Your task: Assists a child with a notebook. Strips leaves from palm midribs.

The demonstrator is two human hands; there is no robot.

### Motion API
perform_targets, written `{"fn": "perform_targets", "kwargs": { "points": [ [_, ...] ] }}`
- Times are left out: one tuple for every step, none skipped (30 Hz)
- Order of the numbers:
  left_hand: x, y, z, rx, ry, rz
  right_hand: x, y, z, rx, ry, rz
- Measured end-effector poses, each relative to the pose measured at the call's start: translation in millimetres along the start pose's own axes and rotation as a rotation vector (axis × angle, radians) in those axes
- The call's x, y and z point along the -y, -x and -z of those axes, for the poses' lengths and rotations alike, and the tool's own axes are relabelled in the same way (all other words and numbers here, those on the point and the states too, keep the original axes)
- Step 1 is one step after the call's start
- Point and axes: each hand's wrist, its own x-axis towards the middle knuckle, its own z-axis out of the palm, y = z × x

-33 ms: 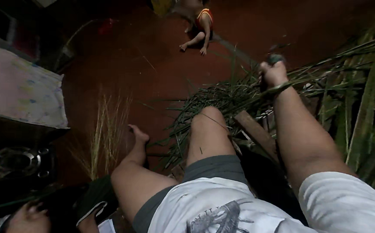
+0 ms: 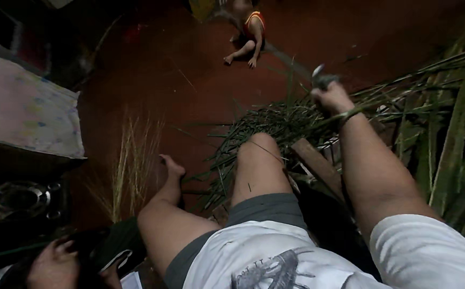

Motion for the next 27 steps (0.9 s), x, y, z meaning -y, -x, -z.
{"fn": "perform_targets", "kwargs": {
  "points": [
    [2, -5, -23, 0.001, 0.028, -0.056, -1, 4, -6, 0.176, 0.245, 0.031],
    [-7, -3, -42, 0.017, 0.071, -0.091, -1, 12, -11, 0.324, 0.463, 0.052],
    [-21, 3, -56, 0.047, 0.102, -0.109, 6, 27, -11, 0.442, 0.657, 0.028],
    [-34, 9, -69, 0.074, 0.128, -0.119, 23, 45, -6, 0.573, 0.795, -0.082],
    [-48, 15, -79, 0.099, 0.164, -0.111, 27, 55, -2, 0.637, 0.872, -0.184],
    [-59, 20, -88, 0.124, 0.196, -0.097, 15, 54, 2, 0.628, 0.879, -0.253],
    [-67, 24, -97, 0.138, 0.228, -0.091, -17, 45, 4, 0.510, 0.818, -0.272],
    [-72, 26, -105, 0.149, 0.260, -0.094, -68, 27, -2, 0.228, 0.715, -0.207],
    [-74, 28, -112, 0.160, 0.286, -0.107, -105, 5, -3, 0.067, 0.609, -0.215],
    [-76, 31, -117, 0.173, 0.306, -0.115, -127, -10, 0, -0.031, 0.458, -0.280],
    [-77, 34, -121, 0.183, 0.323, -0.115, -137, -17, 4, -0.139, 0.255, -0.373],
    [-78, 36, -124, 0.190, 0.346, -0.108, -143, -17, 5, -0.285, -0.036, -0.458],
    [-77, 39, -126, 0.197, 0.363, -0.103, -142, -13, 6, -0.430, -0.384, -0.505],
    [-76, 41, -128, 0.197, 0.380, -0.097, -133, -4, 8, -0.550, -0.744, -0.509],
    [-74, 42, -129, 0.199, 0.404, -0.084, -123, 7, 11, -0.644, -0.999, -0.483],
    [-72, 43, -131, 0.197, 0.429, -0.073, -109, 14, 14, -0.733, -1.100, -0.461],
    [-71, 44, -133, 0.194, 0.453, -0.065, -93, 19, 19, -0.789, -1.116, -0.432],
    [-70, 46, -134, 0.198, 0.477, -0.062, -68, 24, 24, -0.812, -1.124, -0.351],
    [-70, 47, -136, 0.207, 0.500, -0.058, -41, 20, 27, -0.858, -1.111, -0.254],
    [-72, 48, -138, 0.219, 0.519, -0.059, -14, 17, 29, -0.883, -1.008, -0.149],
    [-75, 49, -140, 0.225, 0.533, -0.063, 11, 21, 28, -0.848, -0.802, -0.045],
    [-78, 50, -141, 0.229, 0.536, -0.069, 30, 27, 23, -0.748, -0.508, 0.021],
    [-82, 51, -141, 0.226, 0.532, -0.078, 44, 32, 16, -0.605, -0.205, 0.067],
    [-85, 53, -141, 0.222, 0.525, -0.089, 57, 38, 7, -0.427, 0.079, 0.092],
    [-88, 54, -139, 0.216, 0.514, -0.100, 66, 42, -4, -0.254, 0.290, 0.096],
    [-91, 56, -137, 0.208, 0.509, -0.116, 73, 43, -14, -0.110, 0.399, 0.095],
    [-93, 57, -136, 0.197, 0.506, -0.138, 79, 47, -22, -0.024, 0.448, 0.105]
  ]
}}
